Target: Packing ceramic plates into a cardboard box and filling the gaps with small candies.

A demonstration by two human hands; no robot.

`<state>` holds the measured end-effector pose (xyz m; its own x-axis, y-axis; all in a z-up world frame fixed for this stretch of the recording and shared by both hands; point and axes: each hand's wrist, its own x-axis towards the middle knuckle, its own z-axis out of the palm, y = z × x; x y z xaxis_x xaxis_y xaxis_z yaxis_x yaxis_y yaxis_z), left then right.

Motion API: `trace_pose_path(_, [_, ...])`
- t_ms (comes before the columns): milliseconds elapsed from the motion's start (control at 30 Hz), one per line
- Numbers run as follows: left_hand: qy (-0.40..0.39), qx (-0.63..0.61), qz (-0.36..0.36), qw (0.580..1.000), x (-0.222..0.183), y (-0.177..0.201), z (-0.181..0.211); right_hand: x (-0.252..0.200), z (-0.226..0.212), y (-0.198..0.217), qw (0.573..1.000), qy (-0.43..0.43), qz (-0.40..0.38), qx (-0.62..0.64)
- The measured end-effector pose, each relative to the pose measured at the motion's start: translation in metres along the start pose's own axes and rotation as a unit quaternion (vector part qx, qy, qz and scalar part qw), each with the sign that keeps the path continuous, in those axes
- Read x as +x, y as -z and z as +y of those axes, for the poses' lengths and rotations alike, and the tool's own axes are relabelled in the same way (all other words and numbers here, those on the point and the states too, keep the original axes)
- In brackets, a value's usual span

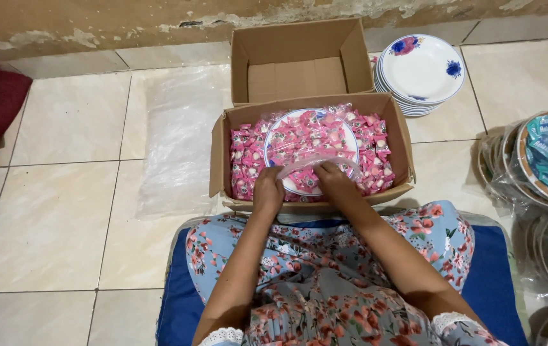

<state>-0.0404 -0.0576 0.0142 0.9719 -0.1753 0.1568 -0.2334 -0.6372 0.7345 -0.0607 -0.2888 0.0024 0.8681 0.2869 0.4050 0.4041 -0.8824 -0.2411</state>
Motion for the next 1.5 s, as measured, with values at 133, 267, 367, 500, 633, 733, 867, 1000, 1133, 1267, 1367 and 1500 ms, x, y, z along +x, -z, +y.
trace_pose_path(133, [-0.013,-0.006,-0.035,0.999,-0.010,0.017,-0.013,-0.004,-0.011,0.042,0.993,-0.026,-0.066,0.096])
trace_pose_path(267, [0.002,0.077,-0.105,0.992,-0.011,0.018,-0.033,-0.015,0.016,0.062,0.983,-0.162,0.047,0.078])
trace_pose_path(367, [0.024,0.113,-0.138,0.984,-0.008,0.019,-0.026,-0.031,0.069,0.036,0.963,-0.264,-0.024,0.045])
trace_pose_path(500, [0.005,0.152,-0.142,0.978,0.001,0.002,-0.030,-0.041,0.076,0.031,0.935,-0.306,-0.171,0.046])
trace_pose_path(633, [0.005,0.139,-0.117,0.983,0.003,0.002,-0.002,-0.029,0.071,0.041,0.932,-0.302,-0.196,0.050])
trace_pose_path(733, [-0.001,0.129,-0.089,0.988,0.004,0.002,0.005,-0.022,0.064,0.047,0.915,-0.329,-0.208,0.102])
trace_pose_path(867, [0.001,0.098,-0.037,0.994,0.009,0.012,0.002,-0.019,0.068,0.054,0.917,-0.365,-0.135,0.086])
trace_pose_path(1000, [-0.033,0.036,0.109,0.993,0.011,0.011,0.003,-0.021,0.069,0.056,0.928,-0.364,-0.014,0.078])
trace_pose_path(1133, [-0.008,-0.037,0.171,0.985,0.005,0.021,0.035,-0.021,0.044,0.075,0.940,-0.316,0.102,0.084])
trace_pose_path(1267, [0.144,-0.072,0.129,0.978,-0.014,0.026,0.049,-0.041,0.049,0.053,0.870,-0.450,0.044,0.197])
trace_pose_path(1367, [0.203,-0.109,0.063,0.971,-0.019,0.027,0.037,-0.056,0.057,0.034,0.824,-0.473,0.074,0.304])
trace_pose_path(1500, [0.207,-0.282,0.036,0.936,-0.024,0.033,0.037,-0.049,0.026,0.064,0.674,-0.465,0.155,0.553])
